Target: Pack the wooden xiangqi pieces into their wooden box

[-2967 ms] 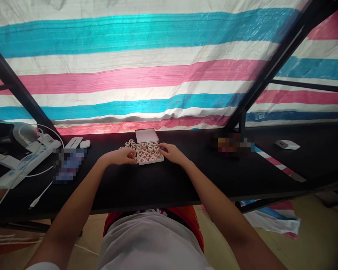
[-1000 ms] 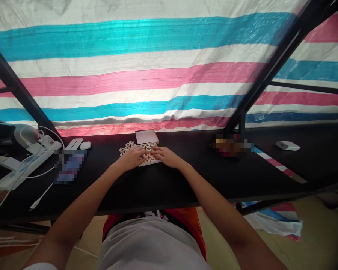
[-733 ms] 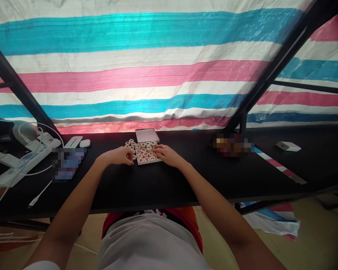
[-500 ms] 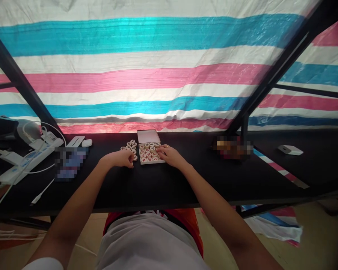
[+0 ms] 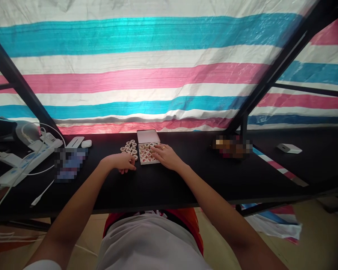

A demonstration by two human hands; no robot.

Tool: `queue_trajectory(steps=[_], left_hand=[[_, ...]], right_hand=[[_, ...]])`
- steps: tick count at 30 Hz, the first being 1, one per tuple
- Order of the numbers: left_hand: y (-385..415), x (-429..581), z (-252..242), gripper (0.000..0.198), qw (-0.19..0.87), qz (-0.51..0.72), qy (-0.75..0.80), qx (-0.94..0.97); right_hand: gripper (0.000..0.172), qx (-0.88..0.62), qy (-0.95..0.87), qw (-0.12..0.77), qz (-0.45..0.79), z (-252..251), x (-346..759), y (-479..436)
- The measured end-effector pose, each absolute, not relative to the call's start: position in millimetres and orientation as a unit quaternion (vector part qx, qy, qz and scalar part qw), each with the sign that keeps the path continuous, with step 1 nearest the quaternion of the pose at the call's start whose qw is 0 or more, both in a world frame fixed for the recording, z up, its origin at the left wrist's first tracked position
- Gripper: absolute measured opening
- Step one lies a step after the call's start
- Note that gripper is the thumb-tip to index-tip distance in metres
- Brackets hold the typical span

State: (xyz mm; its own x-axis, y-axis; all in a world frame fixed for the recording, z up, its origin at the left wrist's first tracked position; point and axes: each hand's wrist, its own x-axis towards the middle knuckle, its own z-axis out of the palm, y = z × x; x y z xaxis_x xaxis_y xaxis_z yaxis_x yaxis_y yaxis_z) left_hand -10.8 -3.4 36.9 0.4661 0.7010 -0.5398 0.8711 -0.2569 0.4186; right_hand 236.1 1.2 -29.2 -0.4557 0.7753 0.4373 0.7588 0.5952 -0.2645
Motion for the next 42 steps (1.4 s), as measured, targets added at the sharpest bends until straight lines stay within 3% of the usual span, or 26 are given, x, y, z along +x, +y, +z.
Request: queue_trajectory(steps=[4,15,21,26,34,39,42], left_hand=[[-7,-3,32,0.018,0.350,-0.124,0.489,0.789],[-3,-1,30,0.022,0.206,-0.103,0.478,0.848],[-2,1,29,0.021,0.175,-0.006,0.439,0.882],[-2,0,27,0.026,0.255,-0.076,0.448,0.854],[-1,4,19,0.026,0.277,-0.084,0.443,0.849],[-1,5,24,0.026,0.163,-0.017,0.447,0.880],[-3,7,27,0.025,0.150,0.012,0.438,0.886]], right_hand=[[0.036,-0.453,-0.856,0.249,-0.012,-36,236,4],[0.031,-0.446,-0.856,0.260,0.001,-26,234,-1],[0.036,-0.451,-0.849,0.276,0.008,-27,232,-3],[0.042,-0.421,-0.876,0.234,-0.030,-27,225,-9],[0.039,-0.440,-0.875,0.200,-0.032,-32,223,-6],[0.039,-0.428,-0.877,0.213,-0.037,-30,224,-5],[0.038,-0.422,-0.878,0.225,-0.033,-26,226,-6]])
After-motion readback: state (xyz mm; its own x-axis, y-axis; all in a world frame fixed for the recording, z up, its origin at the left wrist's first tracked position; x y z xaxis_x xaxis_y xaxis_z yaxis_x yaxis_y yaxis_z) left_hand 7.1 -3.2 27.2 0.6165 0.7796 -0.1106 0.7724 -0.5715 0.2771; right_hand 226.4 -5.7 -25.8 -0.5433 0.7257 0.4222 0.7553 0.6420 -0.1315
